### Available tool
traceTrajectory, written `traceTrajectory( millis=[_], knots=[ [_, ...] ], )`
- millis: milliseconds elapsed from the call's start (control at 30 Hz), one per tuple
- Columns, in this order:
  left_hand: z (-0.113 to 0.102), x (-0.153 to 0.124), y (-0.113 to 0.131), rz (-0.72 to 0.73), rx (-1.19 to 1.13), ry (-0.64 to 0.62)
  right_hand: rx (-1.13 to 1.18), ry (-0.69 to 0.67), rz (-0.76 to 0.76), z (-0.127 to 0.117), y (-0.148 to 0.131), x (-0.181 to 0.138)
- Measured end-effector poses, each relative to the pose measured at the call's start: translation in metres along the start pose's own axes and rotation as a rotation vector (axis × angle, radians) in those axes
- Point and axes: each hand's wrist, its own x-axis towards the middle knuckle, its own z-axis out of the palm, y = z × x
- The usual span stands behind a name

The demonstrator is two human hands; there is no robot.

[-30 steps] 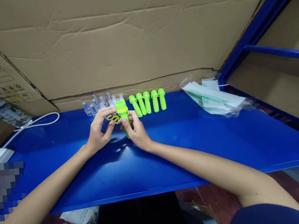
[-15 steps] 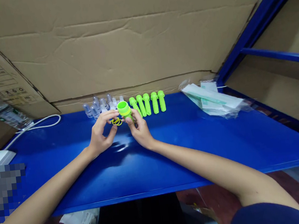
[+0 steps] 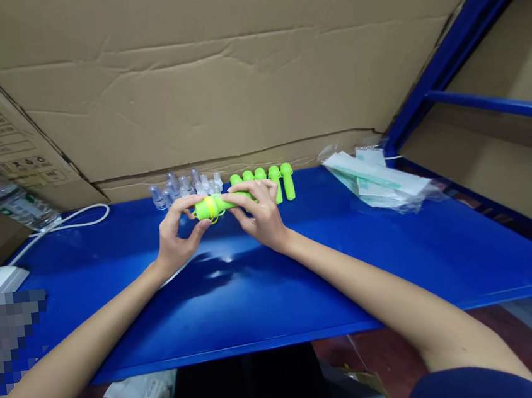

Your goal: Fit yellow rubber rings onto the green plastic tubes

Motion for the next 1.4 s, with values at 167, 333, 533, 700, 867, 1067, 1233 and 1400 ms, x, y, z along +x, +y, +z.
traceTrajectory(
  millis=[167,333,533,700,867,1067,1233,1400],
  knots=[
    [-0.003,0.004,-0.001,0.05,0.021,0.014,0.0,-0.017,0.016,0.0,0.002,-0.001],
    [-0.004,0.004,0.0,0.028,0.012,0.017,0.153,-0.075,0.038,0.003,0.0,-0.003],
    [-0.003,0.004,-0.001,-0.073,0.006,-0.067,0.458,-0.245,0.319,0.008,-0.01,-0.004],
    [-0.004,0.003,-0.006,-0.201,-0.004,-0.095,0.522,-0.11,0.554,0.009,0.004,0.003],
    [-0.005,0.002,-0.012,-0.255,0.0,-0.065,0.462,-0.166,0.804,0.018,0.039,0.0],
    [-0.004,0.001,-0.013,-0.239,0.001,-0.065,0.328,-0.383,0.725,0.025,0.055,-0.007],
    [-0.003,0.0,-0.014,-0.208,0.004,-0.074,0.128,-0.432,0.576,0.018,0.046,-0.008],
    [-0.004,0.0,-0.015,-0.194,0.008,-0.075,-0.06,-0.487,0.413,0.014,0.041,-0.005]
  ],
)
